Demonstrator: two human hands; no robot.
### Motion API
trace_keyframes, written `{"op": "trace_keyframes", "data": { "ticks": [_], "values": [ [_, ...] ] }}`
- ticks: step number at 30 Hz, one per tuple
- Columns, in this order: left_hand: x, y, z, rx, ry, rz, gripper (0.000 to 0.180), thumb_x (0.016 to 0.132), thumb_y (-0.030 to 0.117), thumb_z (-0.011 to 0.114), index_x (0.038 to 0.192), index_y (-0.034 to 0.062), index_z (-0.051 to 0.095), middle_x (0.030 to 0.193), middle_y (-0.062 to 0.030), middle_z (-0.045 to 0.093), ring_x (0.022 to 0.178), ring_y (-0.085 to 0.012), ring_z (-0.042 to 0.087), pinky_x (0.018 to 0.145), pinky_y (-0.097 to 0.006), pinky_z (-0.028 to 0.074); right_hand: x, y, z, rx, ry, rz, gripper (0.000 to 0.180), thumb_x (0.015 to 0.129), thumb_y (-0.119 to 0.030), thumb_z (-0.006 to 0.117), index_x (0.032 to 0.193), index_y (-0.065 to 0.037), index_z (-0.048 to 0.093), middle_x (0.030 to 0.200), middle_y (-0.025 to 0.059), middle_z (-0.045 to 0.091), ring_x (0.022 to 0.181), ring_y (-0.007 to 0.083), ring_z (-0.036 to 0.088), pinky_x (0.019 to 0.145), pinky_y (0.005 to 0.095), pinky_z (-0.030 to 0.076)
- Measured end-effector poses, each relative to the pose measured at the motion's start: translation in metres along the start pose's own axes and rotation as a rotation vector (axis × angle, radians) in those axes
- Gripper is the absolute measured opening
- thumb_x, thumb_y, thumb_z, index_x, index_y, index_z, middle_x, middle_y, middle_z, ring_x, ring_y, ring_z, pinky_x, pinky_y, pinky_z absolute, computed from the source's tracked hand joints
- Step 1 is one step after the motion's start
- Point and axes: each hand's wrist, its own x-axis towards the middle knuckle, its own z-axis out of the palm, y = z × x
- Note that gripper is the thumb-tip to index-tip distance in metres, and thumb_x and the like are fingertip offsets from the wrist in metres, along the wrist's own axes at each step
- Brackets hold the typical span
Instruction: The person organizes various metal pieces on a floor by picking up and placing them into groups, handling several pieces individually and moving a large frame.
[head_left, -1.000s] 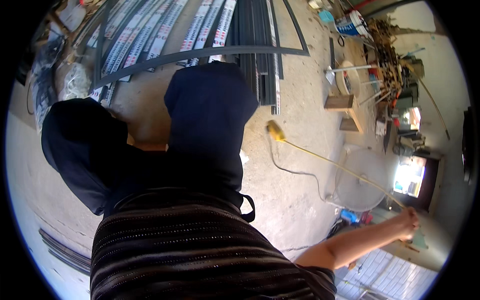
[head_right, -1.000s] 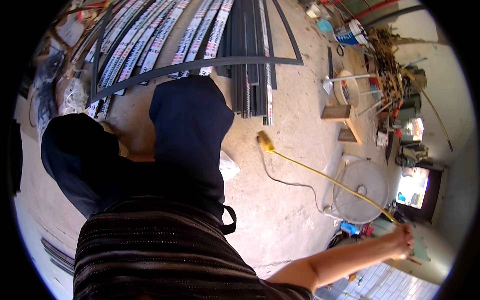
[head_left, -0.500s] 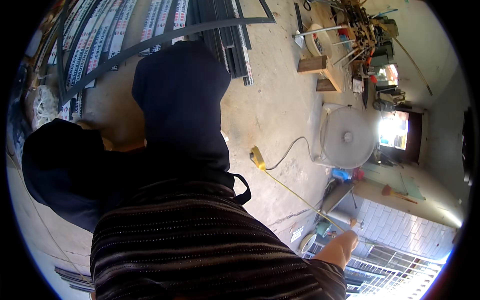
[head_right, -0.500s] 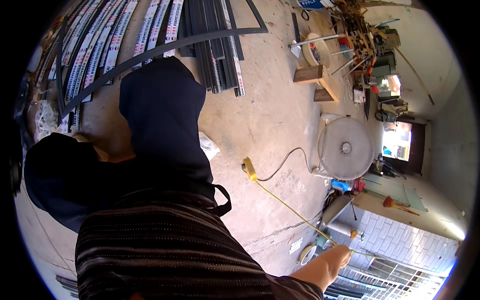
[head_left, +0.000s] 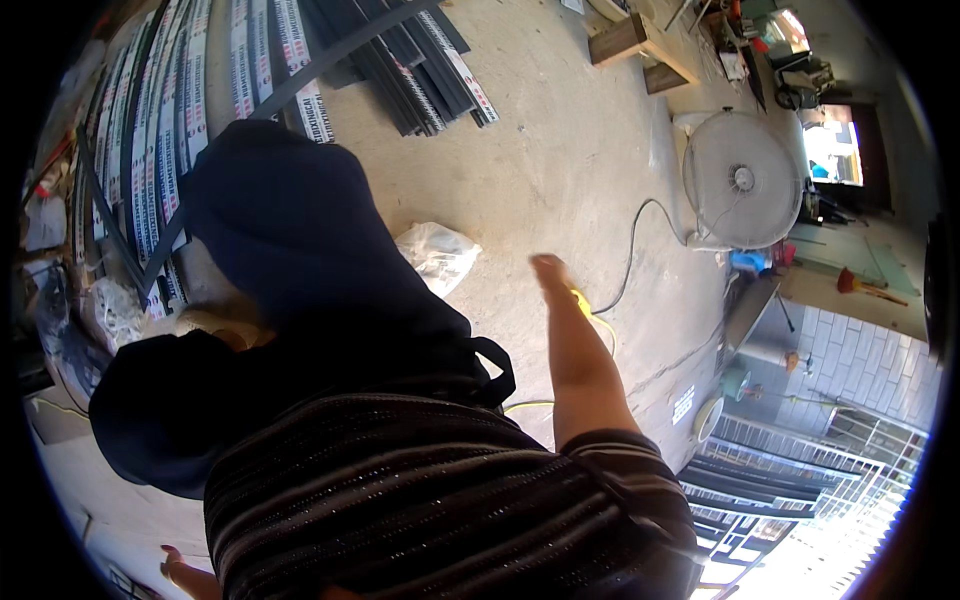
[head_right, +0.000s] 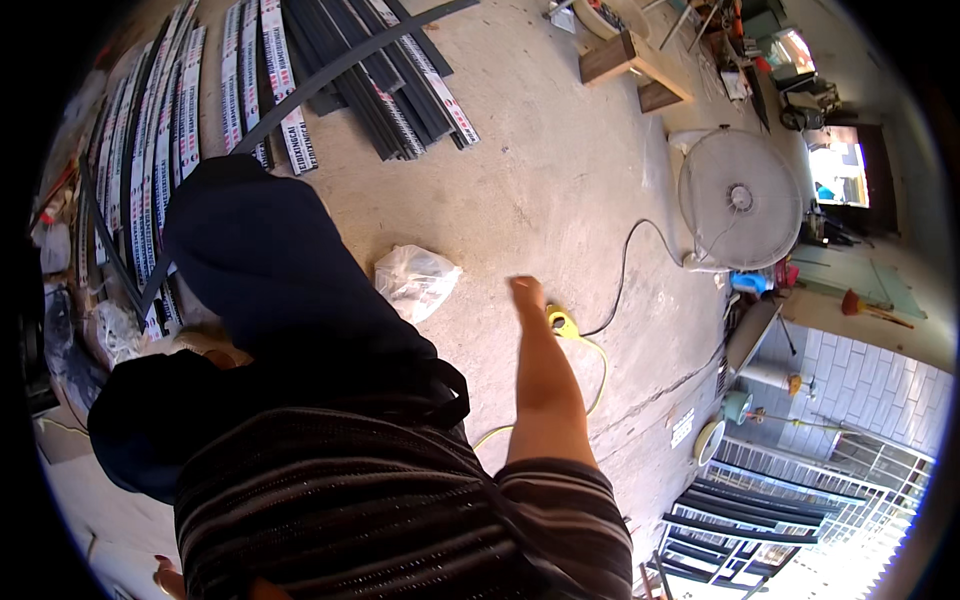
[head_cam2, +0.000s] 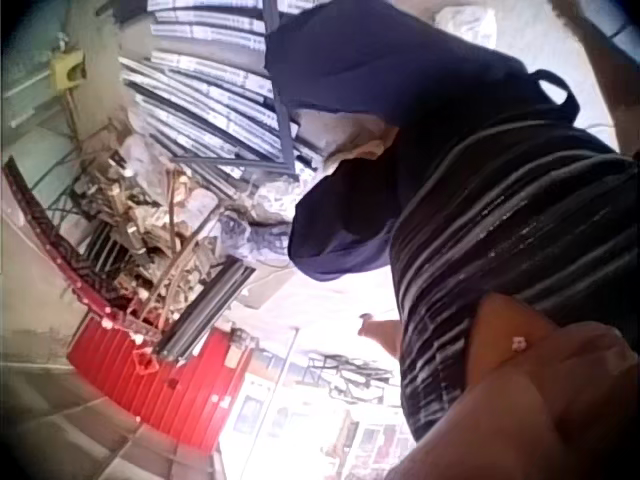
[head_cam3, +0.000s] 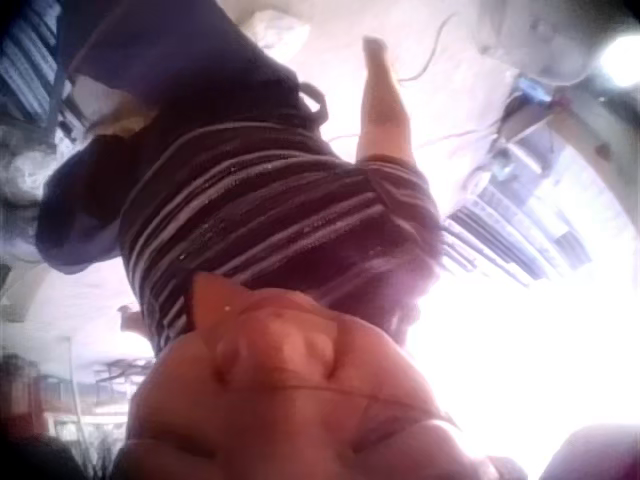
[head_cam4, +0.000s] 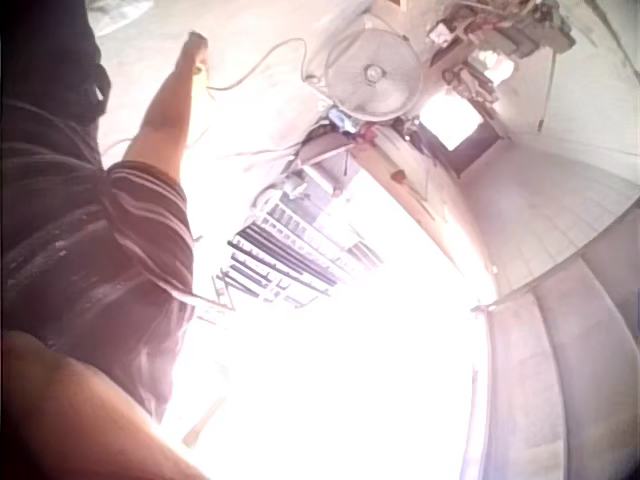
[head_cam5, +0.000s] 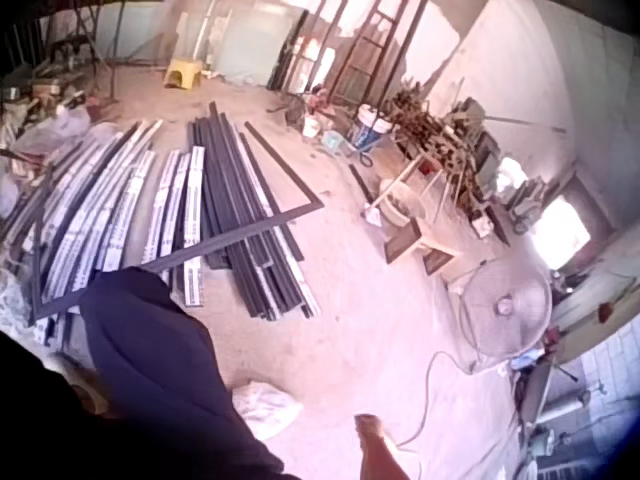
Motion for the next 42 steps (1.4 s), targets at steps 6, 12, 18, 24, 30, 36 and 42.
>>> {"op": "trace_keyframes", "data": {
  "ticks": [6,12,18,24,30,36,42],
  "values": [
    [0.014,0.093,0.071,-0.155,0.003,0.002,0.055,0.095,0.034,0.049,0.135,-0.0029,0.039,0.129,-0.0148,0.054,0.119,-0.0335,0.051,0.097,-0.051,0.046,-0.095,-0.110,0.157,-0.742,-0.291,-0.541,0.075,0.068,-0.036,0.077,0.134,-0.019,0.044,0.138,0.0082,0.047,0.126,0.0349,0.041,0.099,0.0509,0.038],
    [-0.002,0.110,0.107,-0.223,0.029,-0.048,0.053,0.096,0.031,0.048,0.137,-0.0020,0.038,0.132,-0.0143,0.053,0.121,-0.0338,0.050,0.099,-0.052,0.046,-0.099,-0.117,0.200,-0.913,-0.278,-0.388,0.044,0.088,-0.021,0.056,0.131,-0.020,0.049,0.133,0.0062,0.048,0.123,0.0287,0.043,0.101,0.0509,0.035],
    [0.030,0.110,0.078,-0.137,-0.115,0.041,0.044,0.095,0.022,0.049,0.132,-0.0020,0.043,0.131,-0.0159,0.054,0.118,-0.0349,0.053,0.095,-0.050,0.049,-0.071,-0.098,0.165,-0.717,-0.083,-0.012,0.033,0.089,-0.027,0.054,0.121,-0.022,0.061,0.130,0.0062,0.054,0.124,0.0275,0.047,0.099,0.0447,0.041],
    [0.050,0.119,0.085,-0.051,-0.260,0.021,0.034,0.095,0.016,0.049,0.125,-0.0008,0.049,0.130,-0.0168,0.054,0.114,-0.0356,0.056,0.092,-0.049,0.051,-0.025,-0.053,0.109,-0.471,0.134,0.276,0.028,0.083,-0.019,0.056,0.107,-0.010,0.067,0.118,0.0144,0.062,0.109,0.0315,0.060,0.089,0.0425,0.050],
    [0.025,0.115,0.091,-0.067,-0.122,0.122,0.036,0.096,0.016,0.045,0.130,0.0022,0.045,0.139,-0.0148,0.046,0.126,-0.0334,0.047,0.098,-0.049,0.046,-0.015,-0.047,0.135,-0.507,0.601,-0.100,0.029,0.080,-0.023,0.059,0.103,-0.006,0.068,0.099,0.0200,0.067,0.094,0.0351,0.065,0.083,0.0456,0.051],
    [-0.029,0.019,0.142,0.162,-0.353,0.098,0.050,0.099,0.039,0.040,0.137,0.0070,0.044,0.136,-0.0081,0.051,0.128,-0.0218,0.044,0.104,-0.033,0.036,0.001,-0.084,0.151,-1.106,0.015,-0.572,0.033,0.088,-0.039,0.053,0.102,-0.013,0.066,0.083,0.0107,0.069,0.071,0.0228,0.066,0.061,0.0397,0.052],
    [-0.136,0.005,0.171,0.550,-0.471,0.304,0.036,0.093,0.016,0.049,0.129,0.0121,0.053,0.123,-0.0057,0.060,0.099,-0.0162,0.060,0.080,-0.029,0.046,-0.097,-0.244,0.188,0.040,-0.521,-0.265,0.035,0.085,-0.024,0.060,0.112,-0.003,0.059,0.100,0.0132,0.067,0.075,0.0268,0.067,0.056,0.0400,0.055]
  ]
}}
